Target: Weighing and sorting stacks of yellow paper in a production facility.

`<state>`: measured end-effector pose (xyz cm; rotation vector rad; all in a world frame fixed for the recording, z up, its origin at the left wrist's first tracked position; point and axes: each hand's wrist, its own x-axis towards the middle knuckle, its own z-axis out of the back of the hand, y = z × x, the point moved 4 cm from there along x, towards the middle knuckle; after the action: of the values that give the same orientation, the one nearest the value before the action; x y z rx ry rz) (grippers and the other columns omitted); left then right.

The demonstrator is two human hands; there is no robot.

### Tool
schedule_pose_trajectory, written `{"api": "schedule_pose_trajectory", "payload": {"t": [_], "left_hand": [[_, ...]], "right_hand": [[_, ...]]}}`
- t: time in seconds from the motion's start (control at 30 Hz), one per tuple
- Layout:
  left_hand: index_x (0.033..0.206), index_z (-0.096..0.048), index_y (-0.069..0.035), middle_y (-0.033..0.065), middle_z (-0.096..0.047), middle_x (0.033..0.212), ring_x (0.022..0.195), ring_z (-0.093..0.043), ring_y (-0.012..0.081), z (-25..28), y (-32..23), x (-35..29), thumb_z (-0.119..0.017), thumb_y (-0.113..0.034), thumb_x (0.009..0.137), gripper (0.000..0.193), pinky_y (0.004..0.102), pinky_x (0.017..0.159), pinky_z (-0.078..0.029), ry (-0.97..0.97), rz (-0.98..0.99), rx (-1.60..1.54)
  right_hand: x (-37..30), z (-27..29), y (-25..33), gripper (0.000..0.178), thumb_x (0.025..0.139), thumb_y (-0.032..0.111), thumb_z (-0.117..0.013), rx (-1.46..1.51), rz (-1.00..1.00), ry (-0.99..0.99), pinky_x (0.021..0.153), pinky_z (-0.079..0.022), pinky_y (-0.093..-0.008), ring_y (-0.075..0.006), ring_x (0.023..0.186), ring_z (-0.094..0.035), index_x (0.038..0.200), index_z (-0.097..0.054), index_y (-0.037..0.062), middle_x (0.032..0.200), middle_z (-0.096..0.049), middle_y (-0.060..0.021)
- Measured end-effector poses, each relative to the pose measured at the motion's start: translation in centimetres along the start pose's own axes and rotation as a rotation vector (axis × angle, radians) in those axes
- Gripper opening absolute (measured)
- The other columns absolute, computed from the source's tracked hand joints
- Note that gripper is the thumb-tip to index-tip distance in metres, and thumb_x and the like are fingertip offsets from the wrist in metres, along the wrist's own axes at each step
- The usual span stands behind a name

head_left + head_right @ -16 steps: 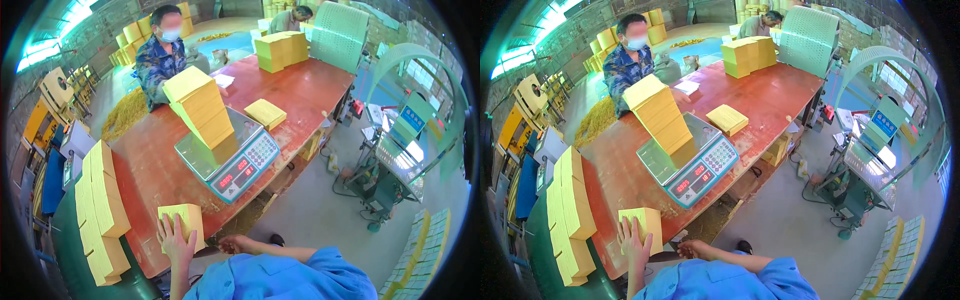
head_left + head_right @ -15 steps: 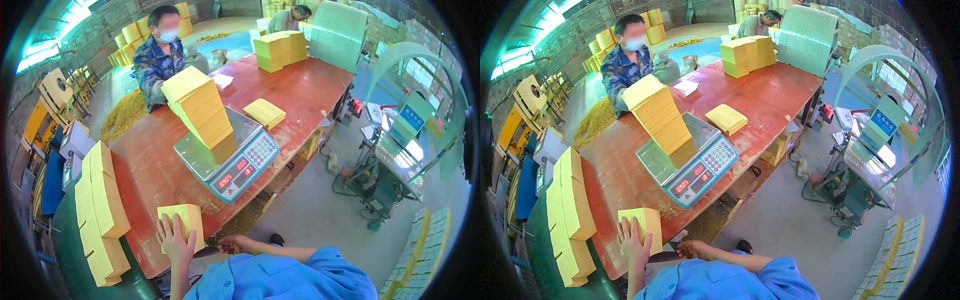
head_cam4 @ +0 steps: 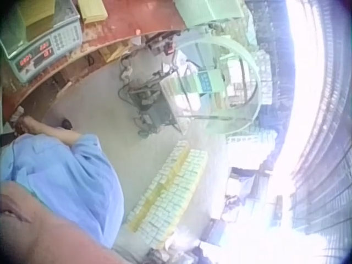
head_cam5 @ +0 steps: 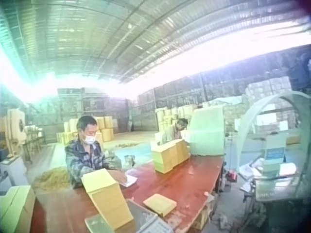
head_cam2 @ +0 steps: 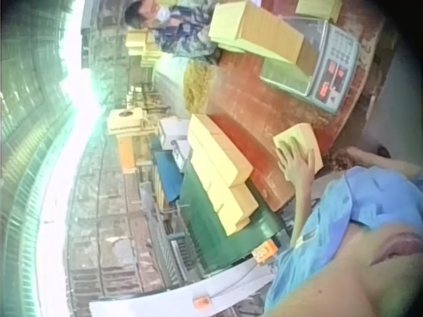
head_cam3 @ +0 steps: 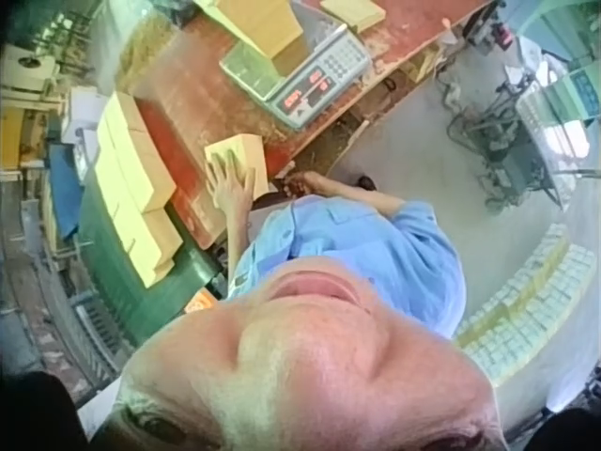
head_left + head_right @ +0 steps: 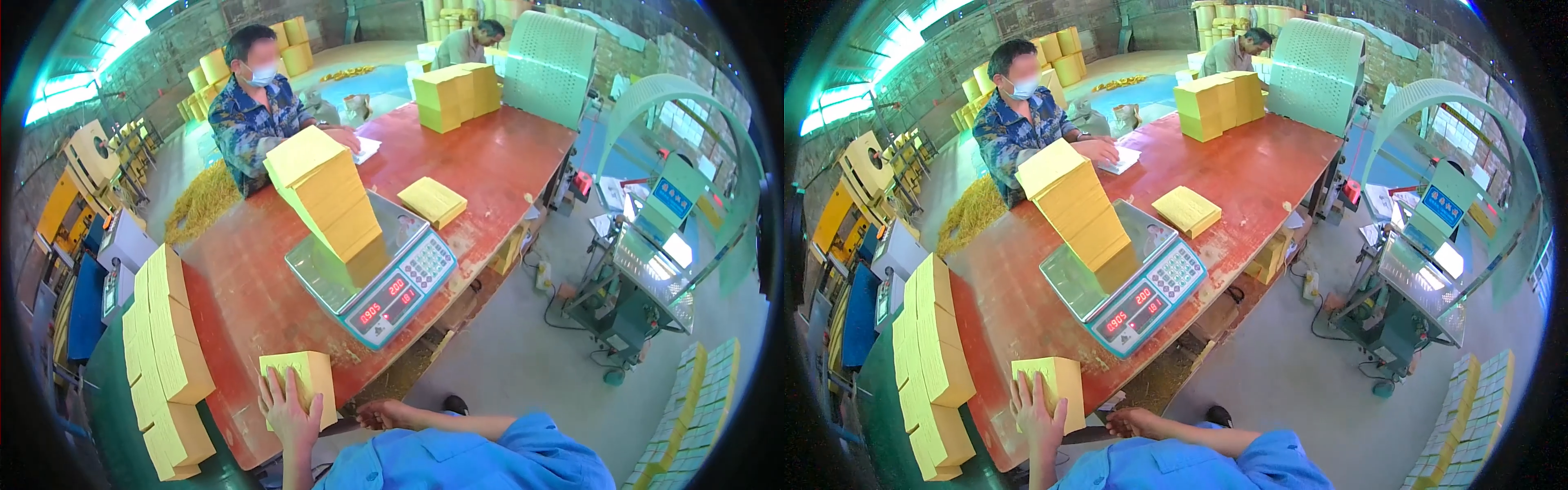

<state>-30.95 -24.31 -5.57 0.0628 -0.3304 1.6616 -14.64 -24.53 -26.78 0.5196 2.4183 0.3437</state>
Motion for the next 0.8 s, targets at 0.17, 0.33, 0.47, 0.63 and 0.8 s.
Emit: {"api": "schedule_pose_trajectory", "payload": {"t": [0.17, 0.33, 0.47, 0.63, 0.8], "left_hand": [[0.142, -0.046, -0.008, 0.0234, -0.029, 0.153, 0.141, -0.023, 0.047, -0.2, 0.2, 0.2, -0.066, -0.046, 0.078, 0.077, 0.063, 0.109, -0.022, -0.029, -0.025, 0.003], [0.142, -0.046, -0.008, 0.0238, -0.03, 0.152, 0.14, -0.024, 0.0478, -0.5, 0.5, 0.2, -0.067, -0.046, 0.078, 0.078, 0.063, 0.109, -0.023, -0.02, -0.007, 0.006], [0.141, -0.047, -0.008, 0.0243, -0.03, 0.152, 0.14, -0.024, 0.0484, -0.3, 0.3, 0.4, -0.066, -0.046, 0.078, 0.077, 0.0633, 0.109, -0.023, -0.029, -0.007, 0.002], [0.145, -0.044, -0.012, 0.0259, -0.032, 0.151, 0.137, -0.031, 0.0468, 0.9, -0.4, 0.3, -0.057, -0.053, 0.088, 0.072, 0.0573, 0.109, -0.028, -0.028, -0.046, 0.105], [0.146, -0.043, -0.014, 0.0228, -0.031, 0.153, 0.14, -0.028, 0.0446, 1.1, -0.5, 0.3, -0.06, -0.051, 0.086, 0.072, 0.0577, 0.108, -0.029, -0.007, -0.029, 0.088]], "right_hand": [[0.7, -0.1, 0.1, 0.024, 0.097, 0.026, -0.057, 0.031, -0.038, 0.011, 0.071, -0.05, -0.0303, -0.0163, 0.081, -0.06, 0.101, -0.063, 0.0029, 0.089, -0.064, -0.0066], [2.4, 0.2, -0.3, 0.024, 0.099, 0.017, -0.049, -0.106, -0.081, 0.047, 0.075, -0.05, -0.032, -0.0186, 0.088, -0.063, 0.116, -0.06, 0.0046, 0.101, -0.067, -0.0083], [3.4, 0.9, -0.2, 0.024, 0.099, 0.019, -0.05, -0.068, -0.036, 0.053, 0.073, -0.051, -0.032, -0.0179, 0.086, -0.064, 0.114, -0.062, 0.005, 0.1, -0.068, -0.008], [4.0, 0.6, 0.0, 0.026, 0.1, 0.024, -0.05, -0.094, -0.069, 0.155, 0.074, -0.053, -0.0304, -0.0155, 0.085, -0.064, 0.112, -0.064, 0.0059, 0.1, -0.069, -0.0049], [4.0, 1.0, 0.1, 0.028, 0.099, 0.02, -0.048, -0.197, -0.061, 0.044, 0.072, -0.054, -0.0308, -0.0164, 0.083, -0.064, 0.113, -0.064, 0.0023, 0.099, -0.068, -0.0075]]}}
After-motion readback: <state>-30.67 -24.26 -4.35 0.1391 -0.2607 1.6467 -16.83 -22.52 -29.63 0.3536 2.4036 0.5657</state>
